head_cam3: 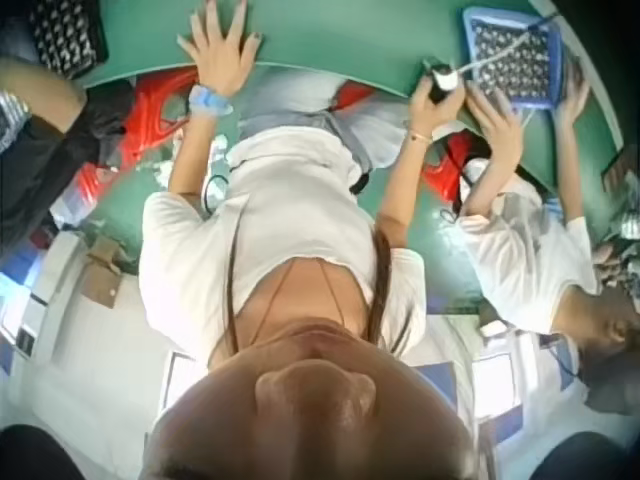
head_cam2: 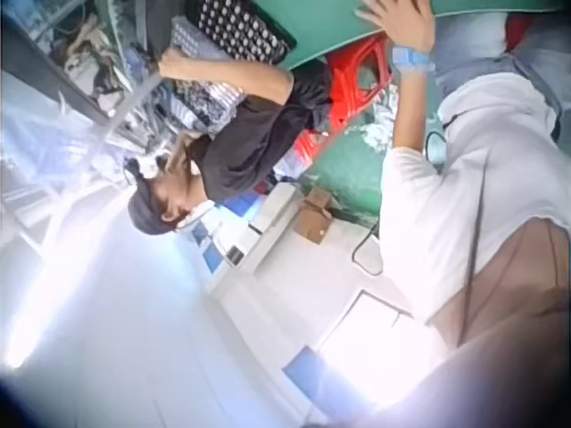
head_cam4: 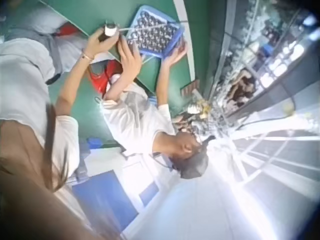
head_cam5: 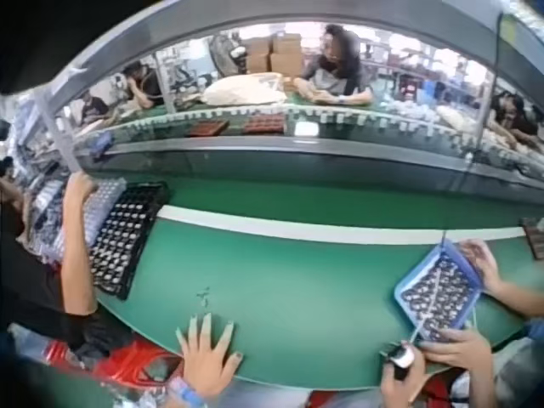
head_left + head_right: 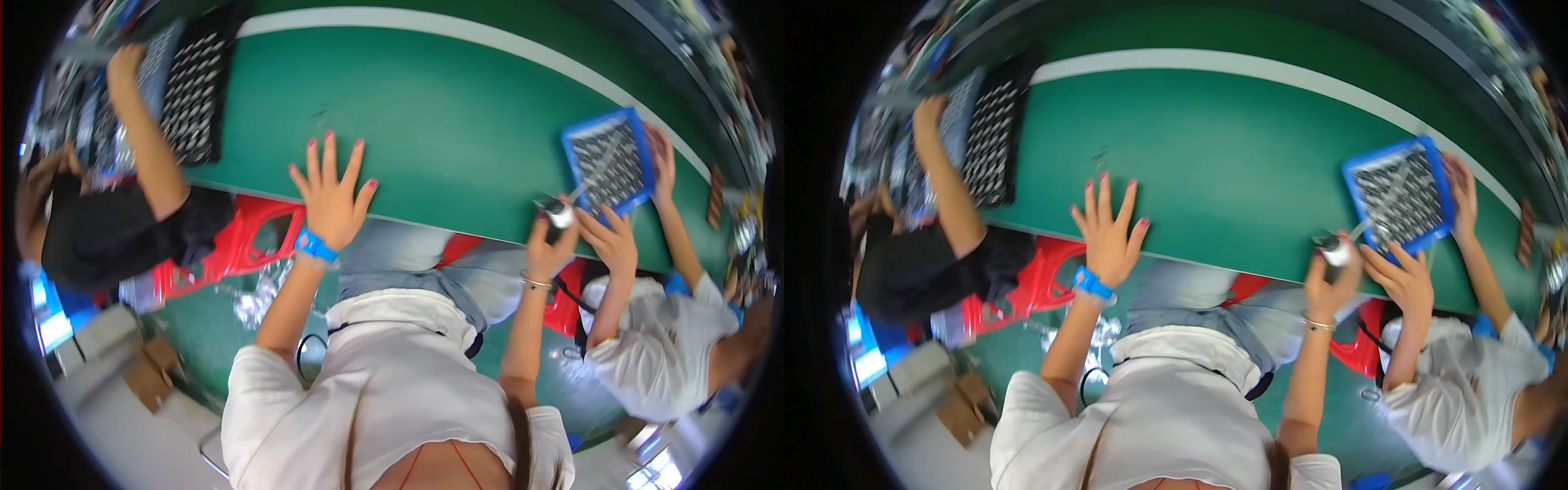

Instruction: The worker is testing small metal electronic components by picking them from a tray, placing them into a test fixture, and using a handheld probe.

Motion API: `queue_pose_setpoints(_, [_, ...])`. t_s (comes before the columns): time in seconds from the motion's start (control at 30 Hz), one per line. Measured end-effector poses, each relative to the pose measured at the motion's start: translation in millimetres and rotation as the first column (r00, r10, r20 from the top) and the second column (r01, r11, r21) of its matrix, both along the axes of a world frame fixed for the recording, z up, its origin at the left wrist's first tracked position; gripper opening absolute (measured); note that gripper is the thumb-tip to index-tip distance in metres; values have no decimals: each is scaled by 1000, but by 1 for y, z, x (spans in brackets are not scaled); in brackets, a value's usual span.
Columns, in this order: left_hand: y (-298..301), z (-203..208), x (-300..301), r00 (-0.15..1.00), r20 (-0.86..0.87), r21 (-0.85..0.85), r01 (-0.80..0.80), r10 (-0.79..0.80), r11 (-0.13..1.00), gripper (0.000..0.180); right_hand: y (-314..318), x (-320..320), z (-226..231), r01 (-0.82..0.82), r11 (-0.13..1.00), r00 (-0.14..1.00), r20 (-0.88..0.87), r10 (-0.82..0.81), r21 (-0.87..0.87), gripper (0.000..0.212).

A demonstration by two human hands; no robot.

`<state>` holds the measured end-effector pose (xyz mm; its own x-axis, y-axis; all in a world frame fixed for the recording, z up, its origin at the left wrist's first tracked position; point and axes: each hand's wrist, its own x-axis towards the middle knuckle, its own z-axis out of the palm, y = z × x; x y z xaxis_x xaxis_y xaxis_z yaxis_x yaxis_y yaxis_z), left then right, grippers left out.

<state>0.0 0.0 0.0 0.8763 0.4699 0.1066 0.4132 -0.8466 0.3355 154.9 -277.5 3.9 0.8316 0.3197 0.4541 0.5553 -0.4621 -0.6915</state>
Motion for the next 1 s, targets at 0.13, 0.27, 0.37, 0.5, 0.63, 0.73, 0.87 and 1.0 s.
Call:
queue_pose_setpoints(0.13, [20, 12, 7, 993, 43, 22, 106, -107, 994, 54, 38, -22, -21, 67, 991, 994, 81, -76, 116, 39])
queue_pose_setpoints(0.27, [4, 37, 57, 944, 261, -69, 227, -202, 972, 19, 35, -32, -27, 77, 956, 997, -8, -78, 284, 39])
queue_pose_setpoints(0.37, [2, 43, 107, 910, 348, -125, 283, -225, 951, 15, 42, -49, -19, 138, 882, 990, -84, -112, 450, 43])
queue_pose_setpoints(0.5, [-27, 38, 197, 801, 567, -396, 470, -193, 788, 41, 36, -68, -10, 188, 797, 982, -123, -143, 573, 44])
queue_pose_setpoints(0.63, [-51, 34, 276, 913, 262, -734, 400, -313, 550, 51, 21, -75, -3, 198, 767, 980, -114, -163, 611, 45])
queue_pose_setpoints(0.73, [-67, 22, 320, 838, 221, -530, 532, -499, 660, 28, 8, -74, 3, 323, 695, 946, -212, -244, 642, 44])
queue_pose_setpoints(0.87, [-76, 10, 346, 801, 143, -582, 543, -581, 605, 25, -1, -65, -2, 511, 464, 856, -377, -355, 724, 45])
queue_pose_setpoints(1.0, [-73, 14, 334, 812, 115, -653, 495, -572, 573, 23, -8, -57, 5, 509, 416, 852, -374, -367, 753, 46])
